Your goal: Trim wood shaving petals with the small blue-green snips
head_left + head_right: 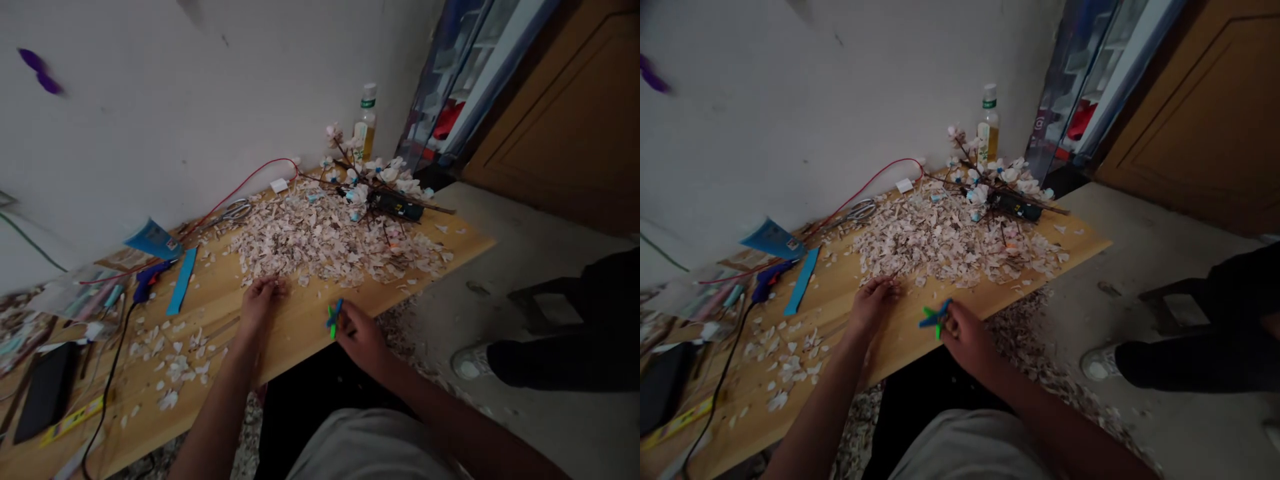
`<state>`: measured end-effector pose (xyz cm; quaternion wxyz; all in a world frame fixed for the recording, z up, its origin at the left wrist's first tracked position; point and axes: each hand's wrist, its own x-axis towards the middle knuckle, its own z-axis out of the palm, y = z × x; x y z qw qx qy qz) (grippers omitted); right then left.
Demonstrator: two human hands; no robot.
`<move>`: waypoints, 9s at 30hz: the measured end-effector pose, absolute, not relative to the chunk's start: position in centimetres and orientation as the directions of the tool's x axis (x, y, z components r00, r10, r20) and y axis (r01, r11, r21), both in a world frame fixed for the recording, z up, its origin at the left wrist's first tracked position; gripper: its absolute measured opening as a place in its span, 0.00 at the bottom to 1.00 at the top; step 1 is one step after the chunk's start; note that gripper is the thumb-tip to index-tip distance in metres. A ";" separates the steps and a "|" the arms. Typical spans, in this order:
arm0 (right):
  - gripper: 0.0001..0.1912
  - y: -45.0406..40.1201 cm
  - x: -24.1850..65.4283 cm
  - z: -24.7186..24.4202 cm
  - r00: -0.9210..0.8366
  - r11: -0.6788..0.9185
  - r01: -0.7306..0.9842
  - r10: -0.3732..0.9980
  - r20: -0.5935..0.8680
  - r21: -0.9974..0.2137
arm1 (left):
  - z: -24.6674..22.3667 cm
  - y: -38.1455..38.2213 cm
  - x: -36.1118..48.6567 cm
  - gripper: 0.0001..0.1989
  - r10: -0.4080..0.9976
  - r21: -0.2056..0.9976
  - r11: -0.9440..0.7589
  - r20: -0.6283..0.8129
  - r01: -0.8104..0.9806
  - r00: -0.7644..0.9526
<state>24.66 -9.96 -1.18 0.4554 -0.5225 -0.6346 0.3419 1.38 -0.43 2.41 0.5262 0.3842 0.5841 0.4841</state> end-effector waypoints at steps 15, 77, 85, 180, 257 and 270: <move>0.22 2.6 24.0 1.0 -0.520 0.454 0.367 0.824 0.226 -0.812 | 1.8 -17.9 16.2 0.33 0.550 0.957 -0.164 -0.112 0.239 0.828; 0.18 2.9 16.1 -0.9 -0.458 0.551 0.579 0.830 0.319 -0.602 | 0.9 1.0 -0.8 0.15 0.957 0.731 -0.025 -0.179 -0.682 -0.228; 0.16 2.8 16.1 -0.5 -0.462 0.534 0.602 0.839 0.286 -0.594 | -0.3 0.9 -0.4 0.13 0.974 0.889 -0.048 -0.059 -0.455 -0.217; 0.07 3.0 16.2 -0.5 -0.441 0.521 0.677 0.852 0.281 -0.519 | 1.3 0.6 -2.5 0.08 0.962 0.970 -0.213 0.229 0.120 -0.147; 0.07 3.0 16.1 -0.3 -0.459 0.526 0.705 0.850 0.260 -0.476 | 0.2 1.0 -1.9 0.14 0.971 0.979 -0.025 -0.024 -0.203 -0.236; 0.06 3.3 16.2 -0.5 -0.453 0.524 0.686 0.850 0.268 -0.505 | 0.4 1.0 -1.9 0.13 0.970 0.929 0.036 -0.121 -0.369 -0.209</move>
